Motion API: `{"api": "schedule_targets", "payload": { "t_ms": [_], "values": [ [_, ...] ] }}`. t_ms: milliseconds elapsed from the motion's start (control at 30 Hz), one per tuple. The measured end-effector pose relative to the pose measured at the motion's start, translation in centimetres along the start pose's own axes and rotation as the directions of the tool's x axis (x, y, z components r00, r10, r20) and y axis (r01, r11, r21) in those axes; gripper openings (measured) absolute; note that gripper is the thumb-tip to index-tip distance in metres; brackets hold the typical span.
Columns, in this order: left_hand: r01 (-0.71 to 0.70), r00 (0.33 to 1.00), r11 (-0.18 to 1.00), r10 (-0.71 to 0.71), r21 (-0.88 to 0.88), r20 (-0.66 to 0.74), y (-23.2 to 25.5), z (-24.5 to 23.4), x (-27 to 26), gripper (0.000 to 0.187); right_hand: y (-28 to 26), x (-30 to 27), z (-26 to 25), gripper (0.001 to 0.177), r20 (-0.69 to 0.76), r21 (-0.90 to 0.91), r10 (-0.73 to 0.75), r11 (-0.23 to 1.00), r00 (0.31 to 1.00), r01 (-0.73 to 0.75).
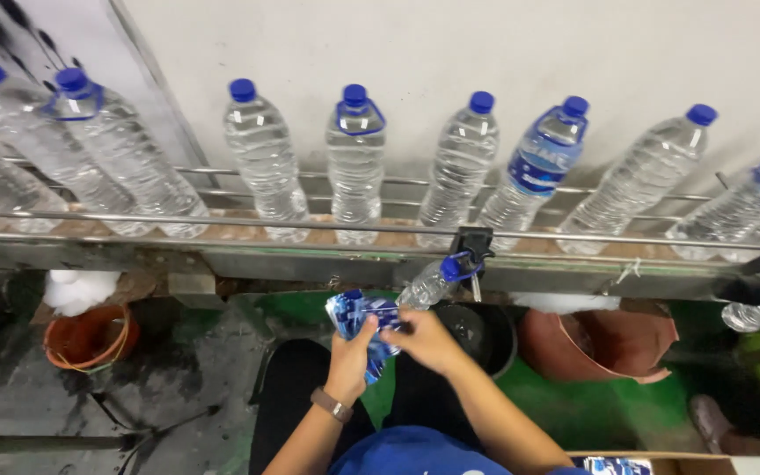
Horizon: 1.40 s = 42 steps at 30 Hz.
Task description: Manually applying plastic labels to water bottles on a moving conveyor belt.
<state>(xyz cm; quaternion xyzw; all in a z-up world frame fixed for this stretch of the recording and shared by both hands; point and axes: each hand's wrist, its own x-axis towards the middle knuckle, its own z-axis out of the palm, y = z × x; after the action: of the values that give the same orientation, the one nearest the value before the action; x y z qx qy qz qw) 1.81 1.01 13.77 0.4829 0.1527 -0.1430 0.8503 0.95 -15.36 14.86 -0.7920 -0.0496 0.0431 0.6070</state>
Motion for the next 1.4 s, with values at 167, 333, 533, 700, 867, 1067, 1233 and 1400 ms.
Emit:
{"api": "schedule_targets", "payload": {
  "t_ms": [167,333,533,700,867,1067,1233,1400],
  "values": [
    [-0.101,0.991,0.99,0.092,0.094,0.095,-0.6,-0.5,-1.1,0.038,-11.4,1.2,-6.2,0.026,0.421,0.298,-0.339,0.928,0.842,0.224],
    [0.184,0.98,0.973,-0.172,-0.138,0.095,-0.9,0.2,-2.1,0.014,-22.0,7.6,-13.9,0.032,-0.334,-0.748,-0.679,0.613,0.654,0.254],
    [0.122,0.992,0.979,-0.123,0.164,-0.008,-2.9,-0.8,-2.4,0.021,-24.4,13.6,-14.8,0.037,0.005,-0.924,-0.698,0.271,0.716,0.271],
    [0.187,0.976,0.957,-0.155,0.223,-0.153,-1.4,-1.5,-2.5,0.026,-23.2,11.5,-14.8,0.072,-0.157,-0.69,-0.431,0.692,0.888,0.213],
    [0.217,0.961,0.971,-0.193,0.105,-0.196,-1.5,-2.0,-2.0,0.024,-17.2,10.7,-16.4,0.099,-0.481,-0.387,-0.624,0.782,0.616,0.489],
    [0.21,0.946,0.963,-0.157,0.169,-0.283,-0.2,-1.5,-1.8,0.033,-15.0,11.1,-17.1,0.118,-0.522,-0.245,-0.48,0.876,0.705,0.415],
    [0.195,0.957,0.956,-0.137,0.22,-0.254,0.5,-1.7,-2.7,0.028,-9.2,10.7,-17.7,0.128,-0.566,-0.305,-0.486,0.874,0.666,0.378],
    [0.111,0.976,0.964,-0.059,0.242,-0.211,-0.1,-2.3,-2.4,0.019,-16.3,5.9,-12.7,0.131,-0.722,-0.262,-0.179,0.965,0.668,-0.025]
  ]
}}
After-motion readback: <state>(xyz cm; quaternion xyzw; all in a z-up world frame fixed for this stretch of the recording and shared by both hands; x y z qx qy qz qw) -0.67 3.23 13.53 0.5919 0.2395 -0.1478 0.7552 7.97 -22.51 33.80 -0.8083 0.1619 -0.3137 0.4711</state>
